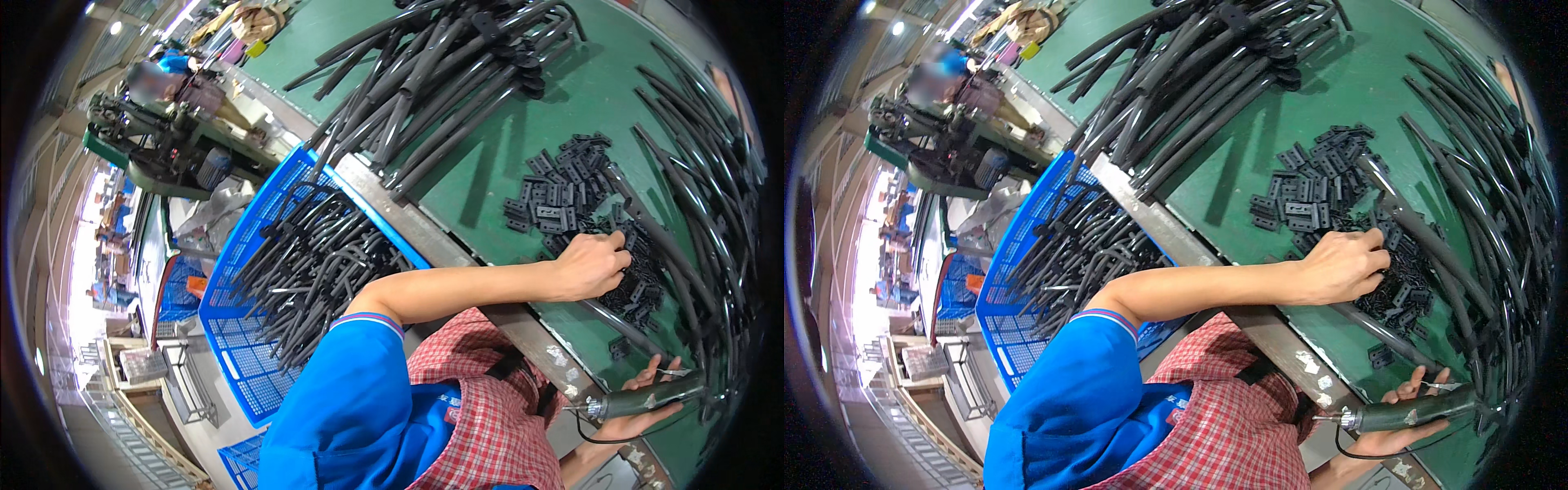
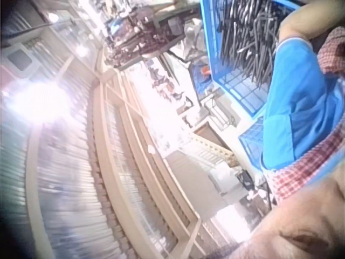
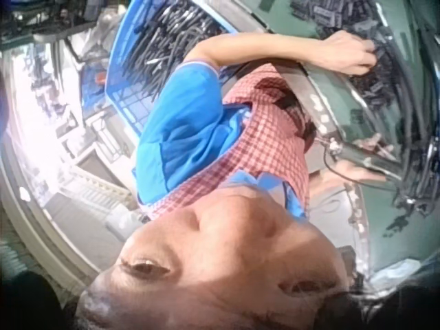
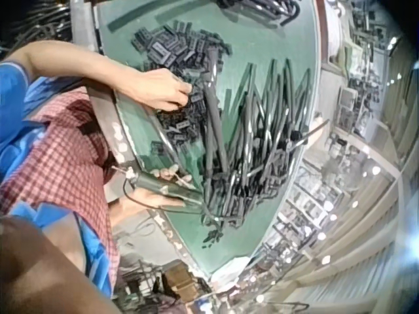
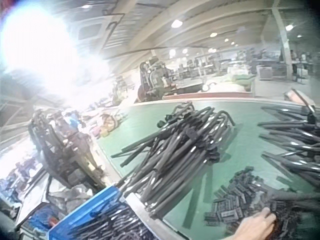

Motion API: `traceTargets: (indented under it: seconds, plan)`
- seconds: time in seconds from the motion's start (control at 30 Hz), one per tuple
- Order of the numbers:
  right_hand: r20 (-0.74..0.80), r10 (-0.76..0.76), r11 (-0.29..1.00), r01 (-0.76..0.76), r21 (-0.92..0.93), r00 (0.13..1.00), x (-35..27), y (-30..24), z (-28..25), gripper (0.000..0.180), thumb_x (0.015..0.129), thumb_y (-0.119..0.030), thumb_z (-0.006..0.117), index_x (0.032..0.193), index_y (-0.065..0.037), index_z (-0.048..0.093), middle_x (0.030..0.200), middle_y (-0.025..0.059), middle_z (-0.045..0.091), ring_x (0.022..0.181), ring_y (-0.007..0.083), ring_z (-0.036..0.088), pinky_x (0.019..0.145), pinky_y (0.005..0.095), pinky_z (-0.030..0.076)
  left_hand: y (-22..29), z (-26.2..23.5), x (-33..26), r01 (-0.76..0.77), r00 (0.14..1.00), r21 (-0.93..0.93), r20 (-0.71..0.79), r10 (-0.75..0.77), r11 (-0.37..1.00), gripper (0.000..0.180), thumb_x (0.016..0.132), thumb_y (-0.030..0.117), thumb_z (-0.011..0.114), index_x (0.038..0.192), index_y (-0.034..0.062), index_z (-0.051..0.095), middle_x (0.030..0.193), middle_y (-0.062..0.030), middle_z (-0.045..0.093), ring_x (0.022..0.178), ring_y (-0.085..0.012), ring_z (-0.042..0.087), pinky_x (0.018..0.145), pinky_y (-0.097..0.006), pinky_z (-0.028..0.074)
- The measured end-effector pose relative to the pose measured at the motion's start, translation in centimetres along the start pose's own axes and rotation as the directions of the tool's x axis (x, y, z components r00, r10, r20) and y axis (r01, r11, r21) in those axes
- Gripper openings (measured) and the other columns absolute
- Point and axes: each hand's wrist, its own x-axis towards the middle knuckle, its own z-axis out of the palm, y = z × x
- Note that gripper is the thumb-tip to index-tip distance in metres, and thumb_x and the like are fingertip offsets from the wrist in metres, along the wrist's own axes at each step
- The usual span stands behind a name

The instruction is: The person repeatedly picks up black cables and small black plastic clips from a green workbench, uses a handheld power tool to attach the clips to the cables, and places the assembled units into a blue basket. The process is continuous and repetitive throughout the clip.

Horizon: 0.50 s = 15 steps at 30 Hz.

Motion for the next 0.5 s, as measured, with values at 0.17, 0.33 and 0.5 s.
traceTargets:
  seconds: [0.17, 0.33, 0.5]
  plan:
    - [0.192, -0.221, 0.974, 0.206, 0.098, 0.956, 3.0, -1.5, 5.1, 0.083, 0.089, -0.055, 0.053, 0.151, -0.020, 0.011, 0.142, 0.0318, 0.031, 0.128, 0.0414, 0.042, 0.112, 0.0536, 0.026, -0.4, -0.1, 0.6, -0.019, 0.991, 0.003, 0.134, 0.018, 1.000, 0.012, 0.078, 0.017, 0.061, 0.075, 0.0051, 0.059, 0.082, -0.0119, 0.056, 0.076, -0.0306, 0.062, 0.064, -0.042, 0.052]
    - [0.004, -0.203, 0.970, 0.202, -0.135, 0.979, 6.2, 0.1, 8.9, 0.095, 0.081, -0.070, 0.051, 0.150, -0.017, 0.014, 0.101, 0.0188, 0.056, 0.088, 0.0278, 0.058, 0.087, 0.0455, 0.047, -0.8, -0.8, 0.7, 0.012, 0.982, -0.007, 0.190, -0.011, 1.000, 0.016, 0.079, 0.017, 0.065, 0.085, 0.0030, 0.060, 0.087, -0.0127, 0.058, 0.083, -0.0319, 0.062, 0.069, -0.042, 0.052]
    - [-0.125, -0.200, 0.972, 0.181, -0.151, 0.972, 7.1, 1.0, 10.7, 0.096, 0.079, -0.075, 0.049, 0.149, -0.016, 0.021, 0.068, 0.0029, 0.043, 0.058, 0.0130, 0.043, 0.052, 0.0276, 0.039, 0.2, -1.8, 0.8, -0.057, 0.983, -0.246, 0.157, 0.098, 0.967, 0.020, 0.080, 0.018, 0.069, 0.086, 0.0038, 0.057, 0.081, -0.0111, 0.056, 0.071, -0.0305, 0.060, 0.059, -0.039, 0.049]
